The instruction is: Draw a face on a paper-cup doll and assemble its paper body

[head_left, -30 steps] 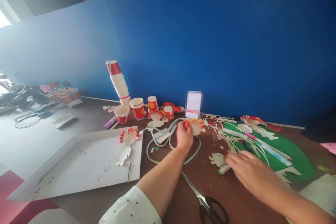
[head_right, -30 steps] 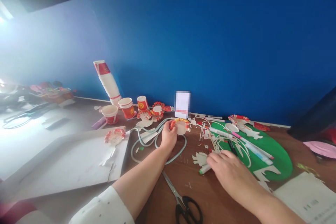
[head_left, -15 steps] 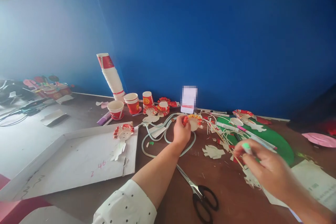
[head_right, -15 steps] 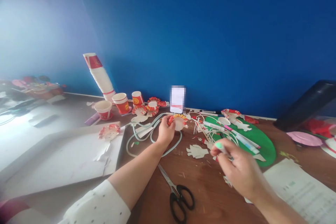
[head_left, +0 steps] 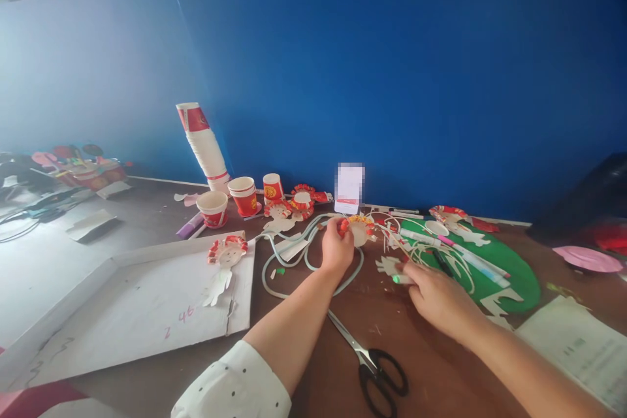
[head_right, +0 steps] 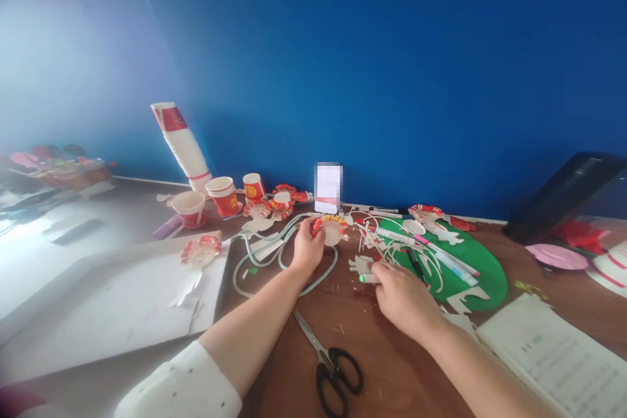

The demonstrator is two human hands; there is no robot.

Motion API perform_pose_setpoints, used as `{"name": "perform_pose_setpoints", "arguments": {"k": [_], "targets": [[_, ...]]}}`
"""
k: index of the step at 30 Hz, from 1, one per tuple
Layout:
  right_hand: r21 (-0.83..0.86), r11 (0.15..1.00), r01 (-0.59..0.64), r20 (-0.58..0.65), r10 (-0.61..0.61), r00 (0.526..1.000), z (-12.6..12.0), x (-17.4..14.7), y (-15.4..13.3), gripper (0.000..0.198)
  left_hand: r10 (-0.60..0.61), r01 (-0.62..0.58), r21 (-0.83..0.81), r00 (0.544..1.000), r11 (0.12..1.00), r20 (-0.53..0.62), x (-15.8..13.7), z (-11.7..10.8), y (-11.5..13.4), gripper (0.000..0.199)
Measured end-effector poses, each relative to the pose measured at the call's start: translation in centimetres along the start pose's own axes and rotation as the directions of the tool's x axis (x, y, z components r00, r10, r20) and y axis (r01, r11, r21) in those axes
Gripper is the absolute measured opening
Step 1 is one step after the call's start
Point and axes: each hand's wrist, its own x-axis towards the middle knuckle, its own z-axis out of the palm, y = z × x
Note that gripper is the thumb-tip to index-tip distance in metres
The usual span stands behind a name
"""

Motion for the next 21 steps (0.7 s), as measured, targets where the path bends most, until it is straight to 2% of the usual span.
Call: {"name": "perform_pose_setpoints", "arguments": {"k": [4,6,8,10,12,13,15,16,18,21], "targets": [[0.175,0.977,-0.125,-0.037,0.134,0.990,-0.1,2.2,1.5,0.022,-0.012,0.012,-0.010,1.000,1.000,-0.004,0.1,-0.2,0.1,0.028],[0.293,0.931,-0.218,-0.090,0.253,0.963,-0.2,2.2,2.1,0.022,-0.040,0.040,-0.007,0.999,0.999,-0.006,0.2,-0.3,0.4,0.028],[0.396,0.877,-0.272,-0.239,0.384,0.892,-0.1,1.7,2.8,0.022,-0.068,0.068,-0.001,0.998,0.998,0.008,0.2,-0.6,0.9,0.029],[0.464,0.847,-0.259,-0.393,0.459,0.797,0.2,1.1,3.5,0.018,-0.085,0.084,0.010,0.995,0.996,0.059,-0.1,-0.7,1.7,0.028],[0.512,0.832,-0.214,-0.449,0.471,0.759,0.7,0.7,4.1,0.015,-0.122,0.115,0.047,0.977,0.992,0.177,-0.5,-0.8,2.5,0.028],[0.537,0.821,-0.194,-0.445,0.471,0.761,0.9,0.6,4.2,0.014,-0.150,0.139,0.060,0.960,0.988,0.238,-0.8,-0.8,2.9,0.028],[0.581,0.797,-0.164,-0.428,0.470,0.771,1.3,0.7,4.2,0.014,-0.235,0.217,0.090,0.892,0.972,0.387,-1.4,-0.6,3.2,0.029],[0.594,0.790,-0.151,-0.423,0.467,0.776,1.3,0.7,4.1,0.014,-0.252,0.214,0.134,0.861,0.968,0.442,-1.6,-0.4,3.3,0.028],[0.601,0.789,-0.129,-0.426,0.453,0.783,1.3,0.9,3.6,0.015,-0.252,0.140,0.253,0.831,0.957,0.496,-1.9,-0.2,3.1,0.027],[0.591,0.797,-0.123,-0.435,0.444,0.783,1.0,0.9,3.0,0.017,-0.222,-0.001,0.389,0.821,0.921,0.526,-2.0,0.0,2.7,0.026]]}}
